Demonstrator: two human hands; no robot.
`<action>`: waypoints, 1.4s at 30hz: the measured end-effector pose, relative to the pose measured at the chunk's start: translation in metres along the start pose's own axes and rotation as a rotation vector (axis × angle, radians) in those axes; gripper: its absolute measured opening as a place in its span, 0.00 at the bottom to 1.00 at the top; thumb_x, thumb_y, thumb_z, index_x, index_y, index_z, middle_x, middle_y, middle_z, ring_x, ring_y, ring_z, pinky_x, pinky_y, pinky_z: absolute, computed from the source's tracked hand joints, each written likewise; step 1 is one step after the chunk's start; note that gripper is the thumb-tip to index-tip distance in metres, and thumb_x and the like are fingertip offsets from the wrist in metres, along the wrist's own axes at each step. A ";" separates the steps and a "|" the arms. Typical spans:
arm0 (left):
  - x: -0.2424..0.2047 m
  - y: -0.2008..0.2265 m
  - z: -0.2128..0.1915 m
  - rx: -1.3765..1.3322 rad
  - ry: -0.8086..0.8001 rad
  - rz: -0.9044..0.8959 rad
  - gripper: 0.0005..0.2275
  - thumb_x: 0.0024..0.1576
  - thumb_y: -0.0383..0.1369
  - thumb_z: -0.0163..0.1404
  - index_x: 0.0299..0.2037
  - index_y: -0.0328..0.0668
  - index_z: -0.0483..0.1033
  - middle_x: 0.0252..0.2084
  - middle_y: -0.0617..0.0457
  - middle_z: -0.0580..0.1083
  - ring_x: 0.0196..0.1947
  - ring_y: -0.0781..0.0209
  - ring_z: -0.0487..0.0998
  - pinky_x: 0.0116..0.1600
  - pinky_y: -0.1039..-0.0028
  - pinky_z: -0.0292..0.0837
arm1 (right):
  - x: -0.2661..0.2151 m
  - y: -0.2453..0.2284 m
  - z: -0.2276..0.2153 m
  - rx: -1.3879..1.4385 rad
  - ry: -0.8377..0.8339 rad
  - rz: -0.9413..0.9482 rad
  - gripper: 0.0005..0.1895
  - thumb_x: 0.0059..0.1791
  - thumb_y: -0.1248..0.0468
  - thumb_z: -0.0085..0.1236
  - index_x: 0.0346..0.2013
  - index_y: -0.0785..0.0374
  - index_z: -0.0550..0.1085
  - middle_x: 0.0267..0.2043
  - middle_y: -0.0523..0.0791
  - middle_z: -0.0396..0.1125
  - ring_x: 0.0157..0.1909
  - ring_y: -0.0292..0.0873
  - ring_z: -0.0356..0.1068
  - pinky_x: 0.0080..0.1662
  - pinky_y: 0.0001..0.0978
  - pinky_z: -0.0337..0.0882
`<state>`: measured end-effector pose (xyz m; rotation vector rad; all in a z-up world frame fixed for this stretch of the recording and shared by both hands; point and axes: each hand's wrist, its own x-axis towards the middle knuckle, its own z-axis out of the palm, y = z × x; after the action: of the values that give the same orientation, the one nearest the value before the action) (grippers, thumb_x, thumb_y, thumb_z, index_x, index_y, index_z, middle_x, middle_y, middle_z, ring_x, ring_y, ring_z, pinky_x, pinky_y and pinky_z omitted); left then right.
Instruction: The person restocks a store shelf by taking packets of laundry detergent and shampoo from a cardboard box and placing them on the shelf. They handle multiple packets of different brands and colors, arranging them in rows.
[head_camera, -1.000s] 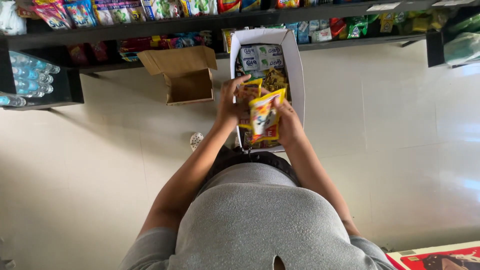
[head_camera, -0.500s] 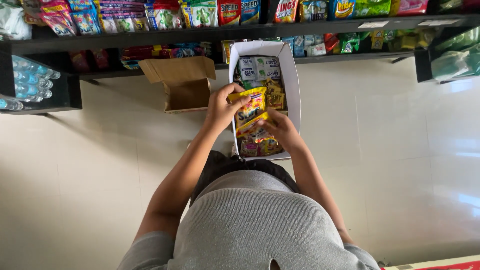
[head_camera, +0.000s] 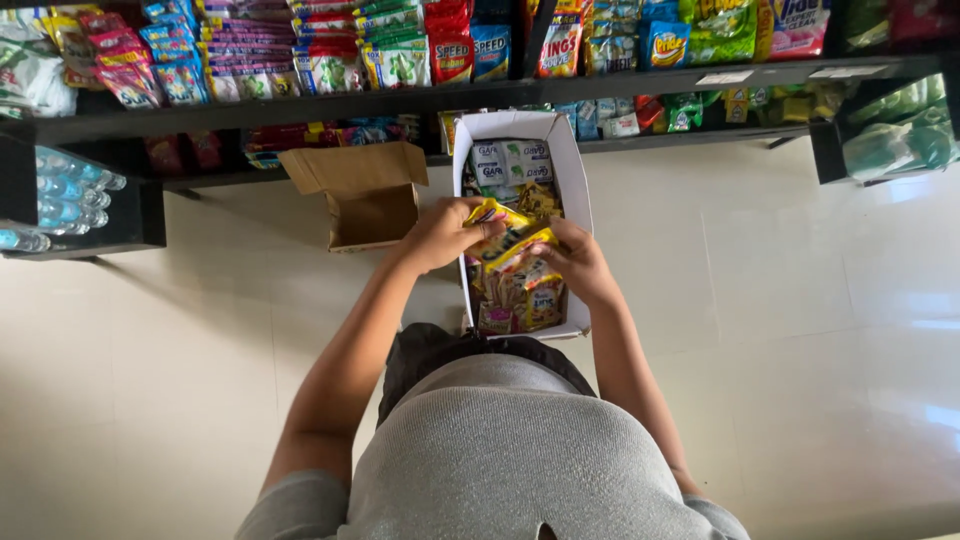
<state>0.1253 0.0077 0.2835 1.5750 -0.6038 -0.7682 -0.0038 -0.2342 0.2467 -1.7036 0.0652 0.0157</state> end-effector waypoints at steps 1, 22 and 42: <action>-0.001 -0.007 0.004 0.003 0.000 0.007 0.13 0.60 0.39 0.56 0.46 0.38 0.80 0.33 0.54 0.80 0.31 0.69 0.77 0.35 0.71 0.77 | 0.001 -0.007 0.003 -0.003 0.002 -0.007 0.11 0.55 0.66 0.62 0.46 0.73 0.76 0.45 0.53 0.67 0.47 0.44 0.65 0.51 0.33 0.68; -0.015 -0.029 0.011 0.458 0.323 -0.253 0.16 0.68 0.41 0.41 0.56 0.42 0.75 0.33 0.44 0.77 0.31 0.54 0.76 0.36 0.63 0.73 | 0.014 0.019 0.002 0.138 0.121 0.145 0.11 0.56 0.62 0.54 0.48 0.67 0.73 0.38 0.41 0.72 0.38 0.35 0.70 0.37 0.30 0.70; -0.031 -0.027 0.015 0.237 0.216 0.170 0.10 0.68 0.35 0.49 0.56 0.42 0.71 0.43 0.42 0.78 0.41 0.51 0.80 0.47 0.67 0.75 | 0.028 -0.039 0.027 -0.451 -0.039 0.033 0.20 0.56 0.63 0.54 0.61 0.68 0.70 0.45 0.51 0.74 0.44 0.41 0.73 0.47 0.36 0.71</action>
<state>0.0928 0.0255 0.2597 1.7695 -0.6772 -0.4033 0.0267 -0.2035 0.2804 -2.1523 0.0634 0.0944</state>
